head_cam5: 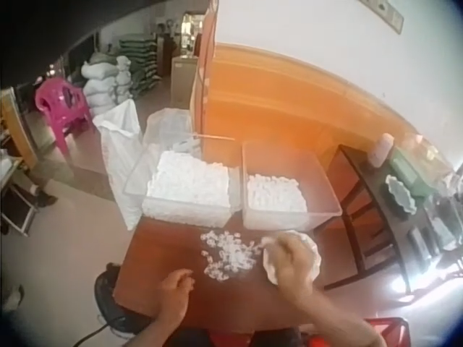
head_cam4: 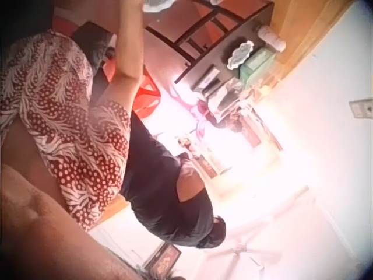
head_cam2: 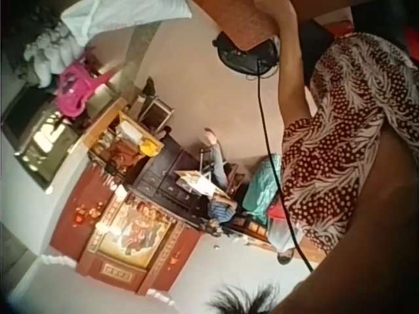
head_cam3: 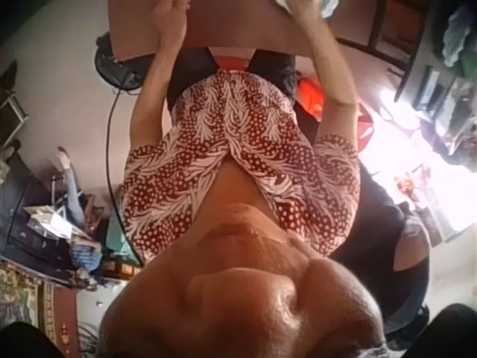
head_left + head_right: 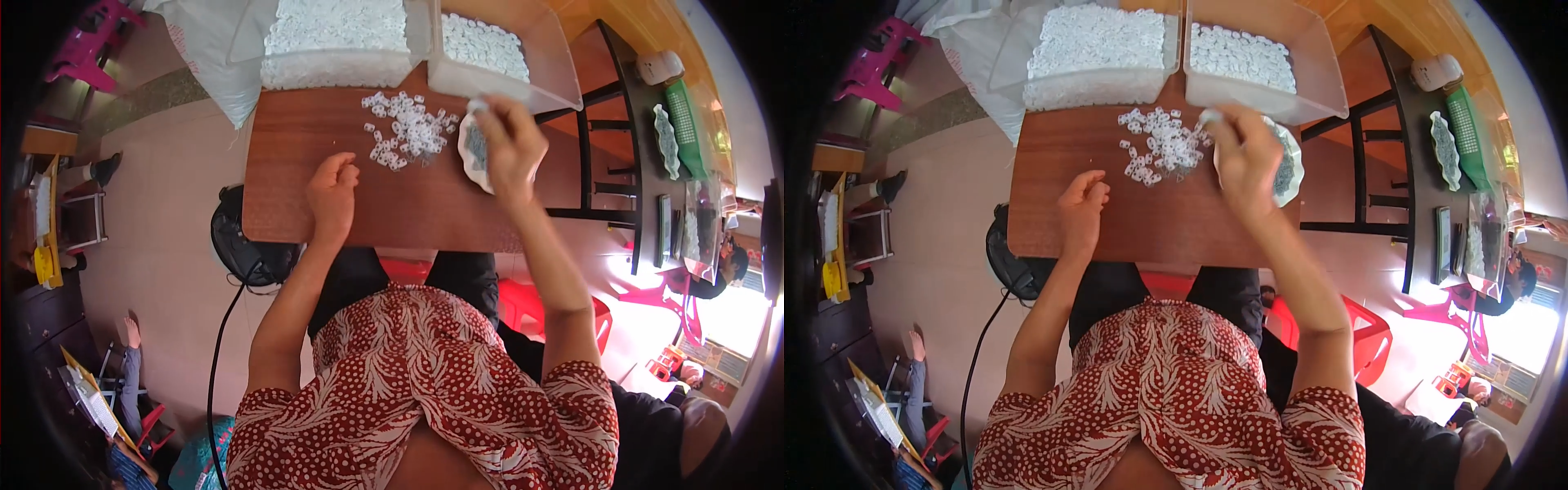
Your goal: The recorder is manual assembling small white plastic components by inserting tiny grey pins into pre-drilled holes.
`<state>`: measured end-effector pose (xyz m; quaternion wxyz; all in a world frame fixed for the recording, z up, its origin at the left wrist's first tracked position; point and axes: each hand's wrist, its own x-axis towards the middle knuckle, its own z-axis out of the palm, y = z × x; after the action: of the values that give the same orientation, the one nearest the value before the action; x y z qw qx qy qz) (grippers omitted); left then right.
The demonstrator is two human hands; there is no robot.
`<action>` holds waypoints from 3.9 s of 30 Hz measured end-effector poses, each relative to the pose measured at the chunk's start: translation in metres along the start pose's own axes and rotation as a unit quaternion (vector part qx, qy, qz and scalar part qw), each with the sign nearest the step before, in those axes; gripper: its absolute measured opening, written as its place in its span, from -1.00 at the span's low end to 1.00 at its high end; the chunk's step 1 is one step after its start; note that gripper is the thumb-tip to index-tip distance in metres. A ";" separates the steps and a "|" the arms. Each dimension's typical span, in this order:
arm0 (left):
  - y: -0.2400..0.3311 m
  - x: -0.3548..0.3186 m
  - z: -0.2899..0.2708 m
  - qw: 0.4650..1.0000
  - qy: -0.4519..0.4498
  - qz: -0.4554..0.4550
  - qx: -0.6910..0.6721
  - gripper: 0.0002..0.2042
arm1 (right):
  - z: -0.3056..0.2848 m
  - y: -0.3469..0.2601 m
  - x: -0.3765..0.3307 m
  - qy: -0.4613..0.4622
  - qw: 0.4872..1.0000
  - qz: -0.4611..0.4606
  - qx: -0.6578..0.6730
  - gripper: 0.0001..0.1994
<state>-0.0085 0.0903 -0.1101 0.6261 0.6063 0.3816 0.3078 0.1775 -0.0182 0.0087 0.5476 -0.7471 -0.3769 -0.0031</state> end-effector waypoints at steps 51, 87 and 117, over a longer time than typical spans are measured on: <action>0.022 -0.054 0.011 0.924 -0.098 -0.246 -0.276 -0.90 | 0.051 -0.001 -0.130 -0.127 0.945 0.260 0.150 -0.95; 0.010 -0.052 -0.001 0.919 -0.093 -0.273 -0.268 -0.89 | 0.054 0.112 -0.089 -0.118 0.912 -0.176 -0.352 -0.89; 0.047 -0.077 0.008 0.942 -0.121 -0.170 -0.264 -0.92 | 0.018 -0.013 -0.106 -0.257 0.899 0.275 0.223 -0.83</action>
<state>-0.0379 0.0246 -0.0553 0.8482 0.3777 0.3057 0.2109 0.0872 -0.0617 -0.0322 0.5632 -0.6541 -0.2747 0.4235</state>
